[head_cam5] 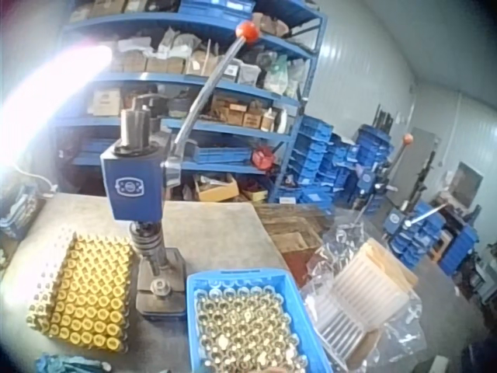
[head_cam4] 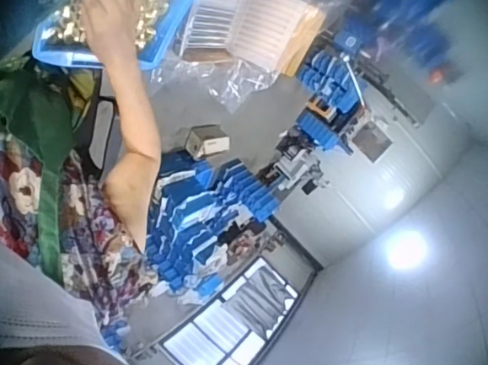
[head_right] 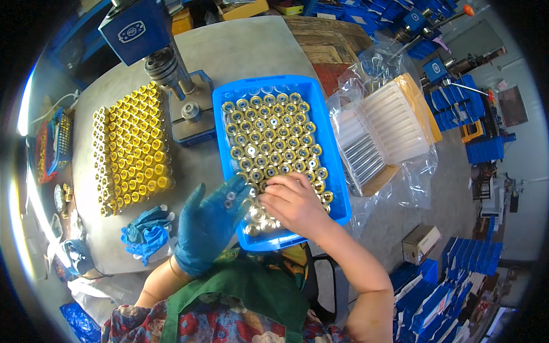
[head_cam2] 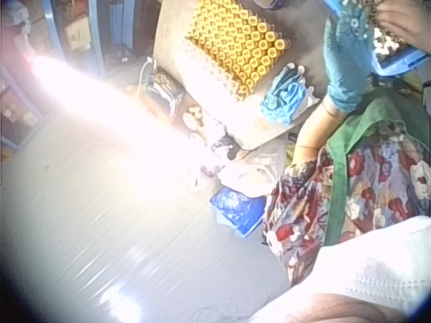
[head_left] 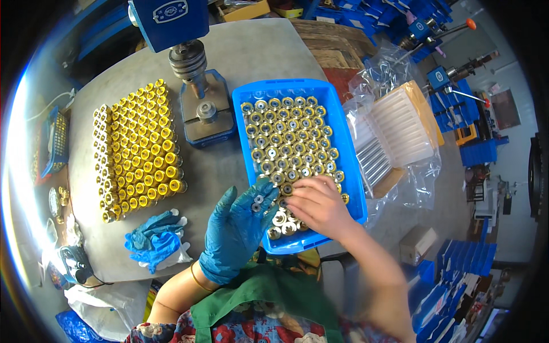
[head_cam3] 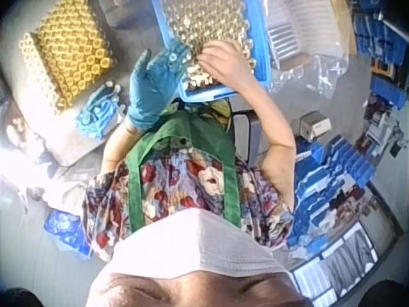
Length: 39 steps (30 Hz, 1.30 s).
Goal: Inserting small metal pins into cylindrical metal housings or cups within an industrial assembly setting.
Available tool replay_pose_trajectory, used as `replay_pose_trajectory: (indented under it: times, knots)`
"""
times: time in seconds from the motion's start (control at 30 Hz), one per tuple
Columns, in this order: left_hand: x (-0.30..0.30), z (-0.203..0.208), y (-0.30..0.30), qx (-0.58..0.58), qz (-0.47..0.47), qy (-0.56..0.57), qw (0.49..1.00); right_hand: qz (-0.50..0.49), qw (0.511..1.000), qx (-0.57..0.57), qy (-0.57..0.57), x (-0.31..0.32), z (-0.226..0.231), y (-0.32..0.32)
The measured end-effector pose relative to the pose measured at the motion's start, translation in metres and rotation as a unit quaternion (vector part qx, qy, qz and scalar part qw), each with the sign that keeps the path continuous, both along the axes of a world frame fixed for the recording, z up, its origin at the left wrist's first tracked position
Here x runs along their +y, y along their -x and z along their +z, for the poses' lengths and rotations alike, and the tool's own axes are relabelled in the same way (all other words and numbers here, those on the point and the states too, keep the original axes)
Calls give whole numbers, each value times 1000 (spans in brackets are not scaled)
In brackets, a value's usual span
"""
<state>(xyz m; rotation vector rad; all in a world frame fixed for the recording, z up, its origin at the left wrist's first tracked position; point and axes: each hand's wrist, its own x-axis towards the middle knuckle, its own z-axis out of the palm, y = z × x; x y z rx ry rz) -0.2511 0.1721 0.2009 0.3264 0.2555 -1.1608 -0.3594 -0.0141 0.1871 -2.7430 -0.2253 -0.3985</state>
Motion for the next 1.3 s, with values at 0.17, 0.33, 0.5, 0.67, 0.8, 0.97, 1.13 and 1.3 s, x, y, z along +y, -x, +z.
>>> replay_pose_trajectory:
  times: [0.17, 0.33, 0.5, 0.67, 0.8, 0.97, 1.13, 1.3]
  knots:
    - [-4, -6, 14, -37, -53, -11, 998, -1, 998, -59, 1, 18, 29, -12]
    - [-6, -1, 13, -17, -79, 31, 996, -7, 997, -63, 35, 17, 27, -11]
    - [-7, 1, 12, -19, -90, 20, 996, 41, 997, -48, -52, 19, 35, -9]
    - [-9, 4, 8, -20, -99, 20, 995, 22, 997, -46, -57, 13, 31, -10]
    - [-5, 3, -11, -43, -20, -4, 999, -37, 999, -11, 12, -11, 10, 3]
    - [1, 2, -25, -38, 20, 5, 999, -5, 993, 41, 108, -16, -11, 16]
    - [2, 0, -25, -48, 5, -2, 999, -7, 994, 55, 90, -16, -5, 16]
    - [-1, 6, -22, -61, -6, -8, 998, -3, 991, 101, 91, 3, -12, -5]
